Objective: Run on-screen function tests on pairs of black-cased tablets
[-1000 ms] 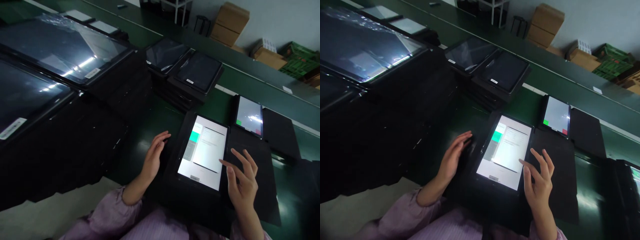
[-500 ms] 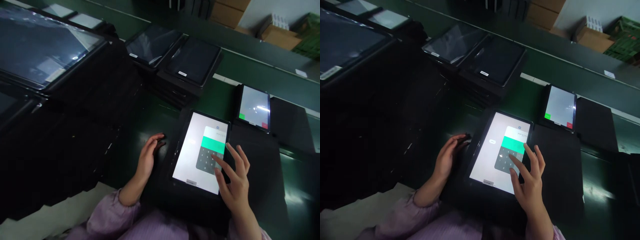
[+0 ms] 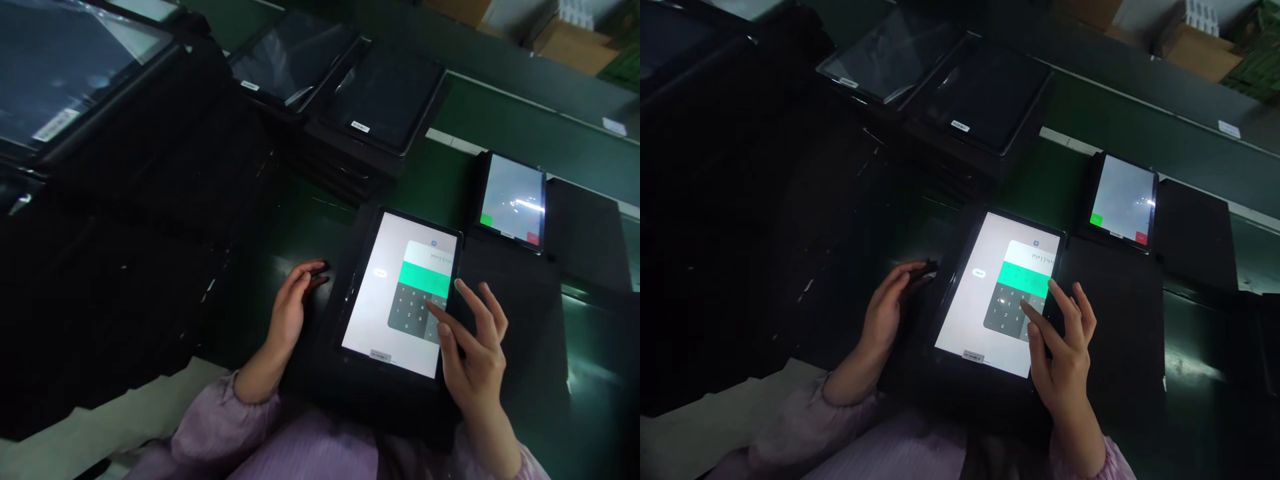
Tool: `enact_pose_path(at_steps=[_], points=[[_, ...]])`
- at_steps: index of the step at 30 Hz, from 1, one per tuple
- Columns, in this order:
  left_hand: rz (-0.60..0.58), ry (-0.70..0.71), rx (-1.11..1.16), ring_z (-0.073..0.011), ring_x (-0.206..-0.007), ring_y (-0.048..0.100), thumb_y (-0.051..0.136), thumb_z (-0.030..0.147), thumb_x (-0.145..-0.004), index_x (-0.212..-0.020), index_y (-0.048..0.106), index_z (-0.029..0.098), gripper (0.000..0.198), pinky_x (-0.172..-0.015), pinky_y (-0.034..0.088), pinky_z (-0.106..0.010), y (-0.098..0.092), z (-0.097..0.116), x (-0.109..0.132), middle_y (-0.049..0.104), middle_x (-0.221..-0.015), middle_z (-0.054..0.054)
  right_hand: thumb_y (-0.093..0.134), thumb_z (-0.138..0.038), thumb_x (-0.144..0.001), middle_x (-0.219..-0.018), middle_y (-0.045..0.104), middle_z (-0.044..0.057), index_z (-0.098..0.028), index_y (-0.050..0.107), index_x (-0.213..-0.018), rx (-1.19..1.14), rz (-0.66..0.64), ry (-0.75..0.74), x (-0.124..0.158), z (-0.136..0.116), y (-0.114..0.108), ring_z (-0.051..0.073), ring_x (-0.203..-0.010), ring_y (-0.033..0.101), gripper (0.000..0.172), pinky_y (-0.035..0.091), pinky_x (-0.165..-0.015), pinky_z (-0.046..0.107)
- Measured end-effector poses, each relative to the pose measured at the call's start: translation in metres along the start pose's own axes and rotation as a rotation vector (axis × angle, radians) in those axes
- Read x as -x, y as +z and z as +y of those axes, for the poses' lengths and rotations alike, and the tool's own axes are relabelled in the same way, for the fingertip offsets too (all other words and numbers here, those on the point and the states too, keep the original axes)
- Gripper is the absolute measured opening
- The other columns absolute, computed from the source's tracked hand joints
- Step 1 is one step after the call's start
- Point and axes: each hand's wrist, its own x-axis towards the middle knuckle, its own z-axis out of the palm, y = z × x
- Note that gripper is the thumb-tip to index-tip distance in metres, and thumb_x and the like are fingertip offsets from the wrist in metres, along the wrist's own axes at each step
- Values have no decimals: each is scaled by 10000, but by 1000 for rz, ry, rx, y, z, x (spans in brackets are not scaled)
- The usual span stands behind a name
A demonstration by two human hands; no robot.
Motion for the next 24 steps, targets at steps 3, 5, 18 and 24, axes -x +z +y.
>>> enact_pose_path(at_steps=[3,5,18,24], points=[[-60,-9,-114,-297,-1278,676,681,563,-905,-1057,765,203,400,-1165,517,-459,-1,1,3,751,-1277,-93,589,-167,-1043,-1572,556,74,-203,772,-1180,3,7,11,-1,-2,0,355,-1559,395,231,440,-1174,528],[-147,-31,-200,-305,-1422,589,627,612,-945,-1258,723,202,525,-1262,419,-476,-3,-1,7,684,-1449,-100,587,-161,-1043,-1568,560,74,-201,771,-1178,4,14,14,-1,-2,1,345,-1556,401,231,442,-1169,507],[-394,-68,-293,-263,-1677,187,481,721,-976,-1642,452,122,895,-1386,121,-418,-2,-9,10,319,-1759,-82,607,-217,-1047,-1679,424,52,-237,727,-1274,22,-73,-16,-1,-3,0,352,-1619,267,257,348,-1244,553],[-348,-93,-238,-285,-1671,190,575,661,-953,-1634,487,149,857,-1384,142,-440,-1,-10,14,360,-1732,-72,543,-287,-1082,-1676,427,56,-264,696,-1346,-15,-40,50,11,1,-4,352,-1627,251,306,350,-1248,575]])
